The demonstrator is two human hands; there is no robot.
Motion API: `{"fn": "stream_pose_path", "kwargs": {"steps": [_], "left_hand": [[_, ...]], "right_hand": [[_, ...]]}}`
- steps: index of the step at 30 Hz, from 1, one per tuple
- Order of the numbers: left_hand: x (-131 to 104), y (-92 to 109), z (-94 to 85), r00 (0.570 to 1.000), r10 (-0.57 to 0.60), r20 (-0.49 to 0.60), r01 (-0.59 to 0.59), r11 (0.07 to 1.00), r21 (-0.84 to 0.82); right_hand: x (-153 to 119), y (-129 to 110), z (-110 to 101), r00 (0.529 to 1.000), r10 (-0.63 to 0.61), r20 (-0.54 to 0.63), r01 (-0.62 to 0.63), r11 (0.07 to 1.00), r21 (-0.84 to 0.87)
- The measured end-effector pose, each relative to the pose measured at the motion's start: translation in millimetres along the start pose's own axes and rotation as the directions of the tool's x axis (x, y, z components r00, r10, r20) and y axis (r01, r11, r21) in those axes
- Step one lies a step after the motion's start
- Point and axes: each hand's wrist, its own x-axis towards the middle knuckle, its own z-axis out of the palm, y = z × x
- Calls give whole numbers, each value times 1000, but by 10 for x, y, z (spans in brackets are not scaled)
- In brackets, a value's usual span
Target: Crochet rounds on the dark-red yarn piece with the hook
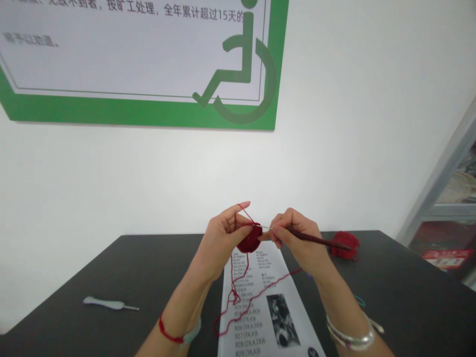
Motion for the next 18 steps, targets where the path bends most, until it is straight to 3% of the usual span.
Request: {"fn": "stream_pose_path", "kwargs": {"steps": [5,11,13,18], "left_hand": [[-15,24,21,998,35,-52,-34,999,12],[-32,6,66,987,98,-126,-88,993,81],[-41,-19,82,982,121,-147,-106,988,109],[-49,-78,109,965,181,-191,-150,975,164]], "right_hand": [[-54,-21,66,998,-59,-35,51,977,-206],[-90,-27,214,962,-272,-39,221,852,-475],[-107,-17,284,953,-288,-90,207,839,-503],[-140,30,434,925,-233,-299,105,915,-389]]}}
